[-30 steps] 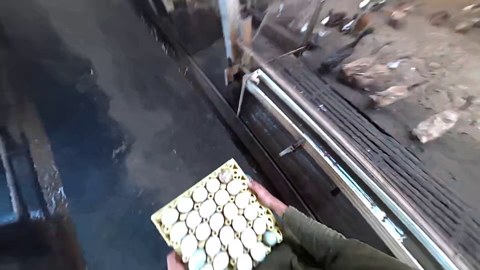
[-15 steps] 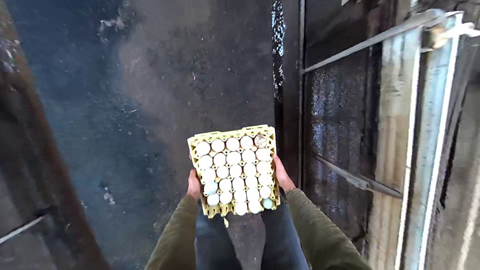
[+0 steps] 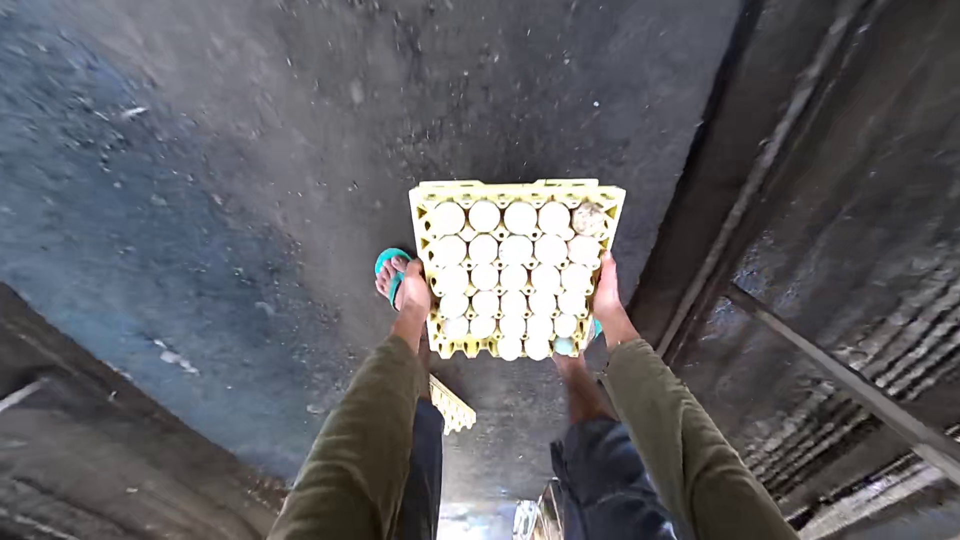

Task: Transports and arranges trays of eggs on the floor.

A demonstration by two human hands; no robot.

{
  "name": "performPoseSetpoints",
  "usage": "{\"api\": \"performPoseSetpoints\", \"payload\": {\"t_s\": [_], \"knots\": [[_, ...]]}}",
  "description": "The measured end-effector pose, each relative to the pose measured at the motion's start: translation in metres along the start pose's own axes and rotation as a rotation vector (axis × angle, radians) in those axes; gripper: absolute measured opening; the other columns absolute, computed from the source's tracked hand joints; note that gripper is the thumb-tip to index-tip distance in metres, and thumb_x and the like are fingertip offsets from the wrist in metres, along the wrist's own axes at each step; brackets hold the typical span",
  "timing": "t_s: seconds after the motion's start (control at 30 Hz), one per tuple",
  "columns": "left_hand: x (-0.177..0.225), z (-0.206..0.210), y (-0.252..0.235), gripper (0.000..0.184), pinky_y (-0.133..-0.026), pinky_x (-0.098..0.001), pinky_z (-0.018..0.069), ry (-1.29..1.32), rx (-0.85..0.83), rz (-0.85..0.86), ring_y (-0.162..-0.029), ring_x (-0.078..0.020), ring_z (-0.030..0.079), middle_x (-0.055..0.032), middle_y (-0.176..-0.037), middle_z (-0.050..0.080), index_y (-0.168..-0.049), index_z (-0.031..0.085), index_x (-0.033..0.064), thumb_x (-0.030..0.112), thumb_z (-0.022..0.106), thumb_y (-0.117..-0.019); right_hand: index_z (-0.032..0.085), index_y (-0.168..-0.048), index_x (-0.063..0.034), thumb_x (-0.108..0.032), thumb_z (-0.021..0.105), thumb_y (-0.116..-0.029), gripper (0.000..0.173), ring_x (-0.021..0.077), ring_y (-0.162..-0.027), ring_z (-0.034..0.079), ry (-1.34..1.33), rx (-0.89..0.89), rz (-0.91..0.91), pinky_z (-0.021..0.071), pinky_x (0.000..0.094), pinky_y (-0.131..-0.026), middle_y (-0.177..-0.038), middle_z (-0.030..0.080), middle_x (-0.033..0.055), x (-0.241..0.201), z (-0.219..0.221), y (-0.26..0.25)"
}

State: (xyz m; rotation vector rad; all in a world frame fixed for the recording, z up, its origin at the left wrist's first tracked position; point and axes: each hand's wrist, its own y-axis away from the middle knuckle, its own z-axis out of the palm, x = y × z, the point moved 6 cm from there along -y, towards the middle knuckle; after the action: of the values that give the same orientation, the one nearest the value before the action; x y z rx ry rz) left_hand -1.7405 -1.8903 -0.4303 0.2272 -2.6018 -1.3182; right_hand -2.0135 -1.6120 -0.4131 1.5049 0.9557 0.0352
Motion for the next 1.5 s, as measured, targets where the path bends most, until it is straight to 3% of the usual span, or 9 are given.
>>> {"api": "performPoseSetpoints", "payload": {"t_s": [0.07, 0.23, 0.4, 0.67, 0.77, 0.93, 1.13, 1.37, 1.5], "knots": [[-0.002, 0.002, -0.013, 0.071, -0.124, -0.0609, 0.0004, 0.066, 0.057, -0.105, -0.156, -0.0365, 0.012, -0.0216, -0.166, 0.024, -0.151, 0.043, 0.0051, 0.054, 0.029, -0.1019, 0.054, -0.139, -0.0070, -0.067, 0.024, -0.1012, 0.077, 0.0164, -0.107, 0.068, -0.026, -0.018, -0.070, 0.0584, 0.0435, -0.092, -0.119, 0.068, 0.0096, 0.002, 0.008, -0.020], [0.009, 0.005, -0.021, 0.086, -0.123, -0.0628, 0.0002, 0.073, 0.062, -0.321, -0.156, -0.0379, 0.010, -0.0221, -0.168, 0.018, -0.157, 0.036, 0.0063, 0.067, 0.034, -0.0965, 0.057, -0.135, -0.0071, -0.070, 0.023, -0.1001, 0.079, 0.0131, -0.106, 0.067, 0.047, 0.006, -0.138, 0.0579, 0.0408, -0.092, -0.116, 0.069, 0.0077, -0.002, 0.016, -0.044], [0.019, 0.011, -0.021, 0.078, -0.120, -0.0646, -0.0014, 0.106, 0.092, -0.315, -0.155, -0.0404, 0.012, -0.0271, -0.164, 0.021, -0.153, 0.039, 0.0017, 0.059, 0.037, -0.1004, 0.060, -0.129, -0.0018, -0.060, 0.021, -0.1031, 0.075, 0.0117, -0.104, 0.067, 0.101, 0.053, -0.160, 0.0567, 0.0371, -0.093, -0.111, 0.070, 0.0092, 0.005, 0.016, -0.054], [0.053, 0.005, 0.004, 0.045, -0.105, -0.0416, 0.0412, 0.476, -0.009, -0.201, -0.124, -0.0259, 0.052, -0.0248, -0.133, 0.056, -0.136, 0.053, -0.0046, 0.028, 0.034, -0.1115, 0.056, -0.135, 0.0021, -0.060, 0.015, -0.1038, 0.081, 0.0129, -0.114, 0.065, 0.136, 0.044, -0.158, 0.0540, 0.0360, -0.100, -0.122, 0.067, 0.0149, 0.011, 0.018, -0.052], [0.055, 0.005, 0.005, 0.047, -0.113, -0.0415, 0.0355, 0.446, 0.005, -0.147, -0.134, -0.0238, 0.048, -0.0212, -0.142, 0.054, -0.142, 0.053, 0.0012, 0.031, 0.032, -0.1122, 0.048, -0.146, 0.0029, -0.052, 0.008, -0.1076, 0.077, 0.0158, -0.128, 0.058, 0.165, 0.025, -0.117, 0.0478, 0.0356, -0.109, -0.138, 0.060, 0.0198, 0.007, 0.021, -0.048], [0.038, 0.007, 0.007, 0.063, -0.121, -0.0613, -0.0079, 0.065, 0.062, -0.071, -0.156, -0.0396, 0.005, -0.0245, -0.167, 0.019, -0.157, 0.039, 0.0111, 0.048, 0.021, -0.1099, 0.040, -0.153, 0.0025, -0.048, 0.010, -0.1097, 0.073, 0.0214, -0.145, 0.044, 0.215, 0.024, -0.038, 0.0349, 0.0389, -0.121, -0.154, 0.046, 0.0227, 0.003, 0.024, -0.031], [0.024, 0.017, 0.009, 0.059, -0.124, -0.0624, 0.0058, -0.070, 0.148, 0.037, -0.149, -0.0302, 0.035, -0.0083, -0.152, 0.053, -0.138, 0.063, 0.0213, 0.052, 0.022, -0.1081, 0.035, -0.159, -0.0070, -0.050, 0.015, -0.1101, 0.068, 0.0213, -0.149, 0.038, 0.184, 0.005, -0.029, 0.0310, 0.0439, -0.123, -0.162, 0.039, 0.0152, -0.008, 0.025, 0.000], [0.012, 0.011, -0.010, 0.086, -0.124, -0.0634, 0.0033, -0.075, 0.131, -0.231, -0.156, -0.0393, 0.014, -0.0231, -0.167, 0.021, -0.158, 0.033, 0.0052, 0.069, 0.028, -0.1004, 0.039, -0.155, -0.0028, -0.051, 0.016, -0.1107, 0.069, 0.0288, -0.148, 0.039, 0.213, -0.016, 0.084, 0.0317, 0.0519, -0.121, -0.159, 0.040, 0.0203, -0.028, 0.020, 0.002], [0.029, 0.002, 0.012, 0.068, -0.125, -0.0611, 0.0004, 0.054, 0.115, -0.202, -0.157, -0.0365, 0.009, -0.0207, -0.168, 0.018, -0.157, 0.035, 0.0077, 0.052, 0.028, -0.1067, 0.039, -0.154, 0.0002, -0.041, 0.023, -0.1127, 0.060, 0.0334, -0.150, 0.035, 0.259, -0.059, 0.067, 0.0288, 0.0518, -0.123, -0.160, 0.037, 0.0239, -0.036, 0.021, 0.005]]}}
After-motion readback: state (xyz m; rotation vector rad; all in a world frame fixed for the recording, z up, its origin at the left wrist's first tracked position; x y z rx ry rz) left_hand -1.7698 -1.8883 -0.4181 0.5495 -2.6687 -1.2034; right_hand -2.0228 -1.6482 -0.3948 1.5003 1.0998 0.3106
